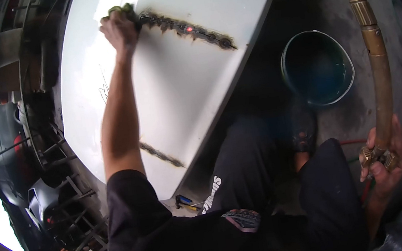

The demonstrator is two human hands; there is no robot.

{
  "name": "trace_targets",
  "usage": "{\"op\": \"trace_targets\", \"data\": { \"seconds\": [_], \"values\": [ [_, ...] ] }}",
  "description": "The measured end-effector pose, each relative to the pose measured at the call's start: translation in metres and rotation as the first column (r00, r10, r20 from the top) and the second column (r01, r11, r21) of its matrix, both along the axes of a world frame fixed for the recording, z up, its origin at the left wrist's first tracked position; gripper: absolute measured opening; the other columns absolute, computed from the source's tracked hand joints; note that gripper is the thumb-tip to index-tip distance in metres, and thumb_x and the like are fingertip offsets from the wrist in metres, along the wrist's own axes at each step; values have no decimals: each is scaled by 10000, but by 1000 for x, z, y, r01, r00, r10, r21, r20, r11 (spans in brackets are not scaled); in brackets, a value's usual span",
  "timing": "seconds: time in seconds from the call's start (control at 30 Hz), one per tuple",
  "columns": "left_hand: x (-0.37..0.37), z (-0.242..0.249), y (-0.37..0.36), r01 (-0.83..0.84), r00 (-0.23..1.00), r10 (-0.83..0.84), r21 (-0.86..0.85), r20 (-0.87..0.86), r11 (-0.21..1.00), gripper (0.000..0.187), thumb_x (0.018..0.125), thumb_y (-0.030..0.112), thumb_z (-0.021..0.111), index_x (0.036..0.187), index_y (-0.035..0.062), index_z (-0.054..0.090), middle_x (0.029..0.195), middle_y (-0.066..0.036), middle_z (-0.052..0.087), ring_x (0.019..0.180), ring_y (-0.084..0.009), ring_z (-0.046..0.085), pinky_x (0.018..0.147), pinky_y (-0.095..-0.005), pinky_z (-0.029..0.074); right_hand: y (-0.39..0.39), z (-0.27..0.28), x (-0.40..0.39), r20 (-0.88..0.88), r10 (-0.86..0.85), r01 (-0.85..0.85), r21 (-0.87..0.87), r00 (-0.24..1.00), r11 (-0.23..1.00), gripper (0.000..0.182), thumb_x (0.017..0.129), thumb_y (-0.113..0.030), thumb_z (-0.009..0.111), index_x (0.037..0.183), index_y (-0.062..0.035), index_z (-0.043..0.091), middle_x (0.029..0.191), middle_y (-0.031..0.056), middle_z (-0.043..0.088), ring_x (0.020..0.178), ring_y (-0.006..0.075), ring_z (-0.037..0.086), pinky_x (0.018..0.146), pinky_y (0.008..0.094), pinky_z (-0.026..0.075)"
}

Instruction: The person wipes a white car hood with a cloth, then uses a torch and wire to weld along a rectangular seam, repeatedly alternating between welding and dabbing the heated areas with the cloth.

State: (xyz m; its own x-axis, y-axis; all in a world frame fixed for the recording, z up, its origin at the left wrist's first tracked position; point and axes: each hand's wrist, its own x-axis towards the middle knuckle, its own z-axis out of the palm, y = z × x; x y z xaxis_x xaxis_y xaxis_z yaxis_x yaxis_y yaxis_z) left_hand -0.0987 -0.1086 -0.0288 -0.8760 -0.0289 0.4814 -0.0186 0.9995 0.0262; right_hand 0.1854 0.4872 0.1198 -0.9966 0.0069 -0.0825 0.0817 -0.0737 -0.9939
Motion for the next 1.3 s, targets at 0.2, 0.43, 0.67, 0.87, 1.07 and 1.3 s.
{"op": "trace_targets", "data": {
  "seconds": [0.2, 0.43, 0.67, 0.87, 1.07, 1.3],
  "values": [
    [128, -2, 214, 522, 743, -664, 545, 89, 657, 482, 768, -39, 690, 1235, 76, 727, 1132, -172, 619, 1060, -391, 587, 937, -458, 503, -7, 5, -11, -52, -7, 7, -4, 999, 1000, 986, 872, -291, 859, 1646, -2, 321, 994, 183, 601, 598, 139, 631, 455, 205, 521],
    [216, 63, 272, 158, 494, -868, 975, 58, 155, 293, 1033, 154, 666, 1288, 9, 662, 1187, -177, 641, 1136, -310, 652, 949, -414, 537, -9, -3, -11, -108, 27, -32, -48, 994, 998, 1018, 867, -320, 870, 1642, 23, 306, 986, 189, 607, 591, 133, 635, 439, 198, 516],
    [223, 70, 265, -525, 813, -578, 505, 61, -685, 621, 1099, 494, 479, 1468, -5, 511, 1324, -199, 650, 1162, -309, 683, 968, -506, 608, 0, -7, -13, -116, 154, -157, -24, 981, 987, 936, 904, -299, 773, 1654, -9, 294, 1054, 179, 584, 660, 128, 659, 431, 196, 544],
    [175, 68, 327, -511, 530, -803, 858, 273, -46, 375, 899, 181, 809, 1155, -37, 642, 1270, -162, 664, 974, -301, 729, 825, -444, 628, -11, 4, -18, -135, 104, -126, -170, 985, 977, 911, 879, -126, 779, 1636, 45, 302, 1071, 225, 621, 614, 139, 643, 487, 222, 557],
    [111, -91, 460, 565, 467, -549, 244, 693, 789, 414, 889, 181, 693, 1293, 106, 748, 1478, -230, 593, 1090, -339, 701, 822, -452, 586, 4, -7, 3, -111, 62, -81, -174, 992, 981, 964, 900, -188, 797, 1652, 47, 240, 1059, 204, 593, 645, 159, 663, 465, 217, 558],
    [95, -199, 519, 702, -107, -10, 82, 994, 708, 338, 958, 297, 675, 1231, 126, 779, 1302, -129, 723, 1169, -263, 725, 951, -411, 592, 25, -7, 25, -57, -53, 49, -63, 997, 997, 985, 898, -245, 791, 1651, 52, 229, 1056, 195, 562, 659, 146, 657, 443, 207, 562]
  ]
}}
